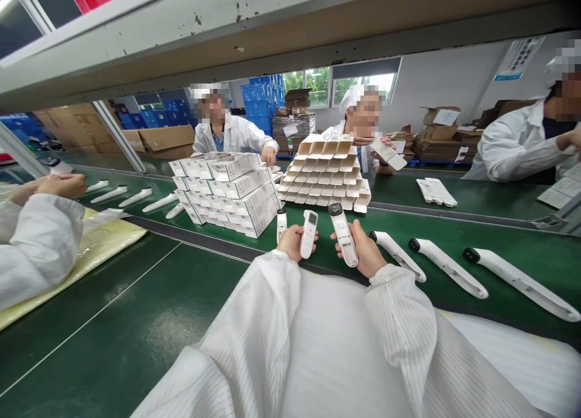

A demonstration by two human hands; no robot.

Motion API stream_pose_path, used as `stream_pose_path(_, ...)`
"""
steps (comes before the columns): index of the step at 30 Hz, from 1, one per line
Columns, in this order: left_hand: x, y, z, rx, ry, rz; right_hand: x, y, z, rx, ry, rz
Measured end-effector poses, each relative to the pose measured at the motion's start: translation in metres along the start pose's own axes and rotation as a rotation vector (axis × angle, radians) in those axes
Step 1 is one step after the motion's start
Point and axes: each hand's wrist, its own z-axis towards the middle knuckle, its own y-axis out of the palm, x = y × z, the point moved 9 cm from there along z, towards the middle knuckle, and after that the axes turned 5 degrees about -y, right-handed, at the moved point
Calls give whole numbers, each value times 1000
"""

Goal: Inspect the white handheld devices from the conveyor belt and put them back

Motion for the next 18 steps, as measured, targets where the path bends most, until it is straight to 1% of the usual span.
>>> stream_pose_path(2,-5,11,-3,-38,-22,-74,-3,-2,1,-10,-27,-100)
stream_pose_path(3,-7,16,-4,-40,-25,-78,-4,-6,2,5,-37,-201)
stream_pose_path(5,-12,26,-7,-57,-35,-66,-7,-18,6,61,-57,-510)
stream_pose_path(8,-22,38,-10,-74,-74,-39,-10,-36,10,138,-44,-1062)
stream_pose_path(9,-24,39,-10,-61,-75,-29,-10,-40,11,147,-33,-1204)
stream_pose_path(11,-28,40,-11,-19,-67,-14,-12,-43,12,164,-54,-1369)
stream_pose_path(12,-30,39,-10,5,-65,-15,-16,-42,11,179,-104,-1399)
stream_pose_path(14,-34,38,-10,47,-60,-33,-27,-33,8,214,-274,-1359)
stream_pose_path(15,-34,38,-10,57,-35,-53,-32,-27,6,211,-357,-1283)
stream_pose_path(16,-33,38,-9,55,7,-78,-33,-20,5,181,-409,-1166)
stream_pose_path(17,-30,40,-9,38,56,-102,-32,-14,5,123,-417,-1013)
stream_pose_path(18,-26,42,-10,13,108,-119,-27,-8,5,58,-383,-836)
